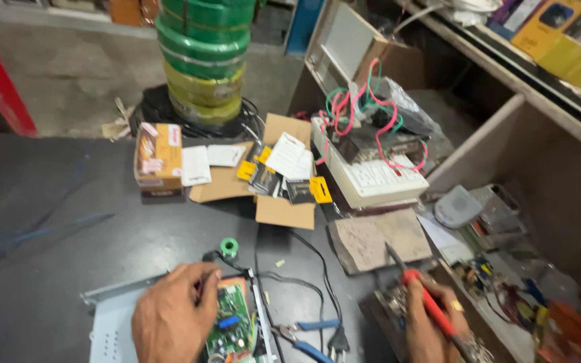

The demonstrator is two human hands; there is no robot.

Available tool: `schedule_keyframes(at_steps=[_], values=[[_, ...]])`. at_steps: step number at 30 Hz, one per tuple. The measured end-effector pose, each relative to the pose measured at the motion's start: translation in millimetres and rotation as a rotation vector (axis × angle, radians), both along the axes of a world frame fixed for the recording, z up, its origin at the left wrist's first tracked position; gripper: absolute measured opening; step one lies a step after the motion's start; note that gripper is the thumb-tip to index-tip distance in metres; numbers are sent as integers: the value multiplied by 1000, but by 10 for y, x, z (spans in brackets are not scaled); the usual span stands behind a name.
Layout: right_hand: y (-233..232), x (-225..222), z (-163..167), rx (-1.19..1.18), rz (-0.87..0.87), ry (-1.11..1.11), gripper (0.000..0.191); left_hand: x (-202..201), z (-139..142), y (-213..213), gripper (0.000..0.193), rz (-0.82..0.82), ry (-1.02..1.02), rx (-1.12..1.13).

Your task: The person solders components on a circuit board within a metal housing using a soldering iron and wire.

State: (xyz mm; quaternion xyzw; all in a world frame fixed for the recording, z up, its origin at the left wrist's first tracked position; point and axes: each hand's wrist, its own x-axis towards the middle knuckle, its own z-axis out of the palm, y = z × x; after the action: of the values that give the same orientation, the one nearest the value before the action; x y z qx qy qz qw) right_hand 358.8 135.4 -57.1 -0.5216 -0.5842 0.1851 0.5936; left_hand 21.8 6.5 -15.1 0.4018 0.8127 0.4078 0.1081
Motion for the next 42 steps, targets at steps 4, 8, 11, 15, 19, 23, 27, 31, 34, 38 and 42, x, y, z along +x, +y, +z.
schedule_keyframes(at_steps=[4,8,11,15,19,23,27,31,34,38,42], values=[[-16,19,22,-254,-176,-16,22,1,-12,1,17,3,39,-34],[-24,119,6,55,-31,-321,25,-10,-15,5,17,-10,32,-18],[61,102,-100,-9,-29,-130,26,-19,-7,-21,18,-15,48,-2],[39,130,-140,-3,-60,-109,26,3,-1,-9,17,-8,21,-15],[28,110,-48,-204,-169,-149,29,-4,-2,-8,20,-6,58,9],[55,34,29,-78,-96,-137,29,8,-10,-13,18,-12,26,-26],[53,42,126,-105,-116,-195,31,7,-19,2,18,0,43,4],[14,28,173,-318,-327,-377,31,13,-18,0,15,-23,60,64],[-92,21,131,113,-109,-372,29,11,-11,16,18,10,7,-6],[-24,24,99,-203,-164,-191,29,16,-16,-45,17,-13,69,48],[-57,32,99,-54,-103,-242,28,11,-25,-4,17,-22,41,53]])
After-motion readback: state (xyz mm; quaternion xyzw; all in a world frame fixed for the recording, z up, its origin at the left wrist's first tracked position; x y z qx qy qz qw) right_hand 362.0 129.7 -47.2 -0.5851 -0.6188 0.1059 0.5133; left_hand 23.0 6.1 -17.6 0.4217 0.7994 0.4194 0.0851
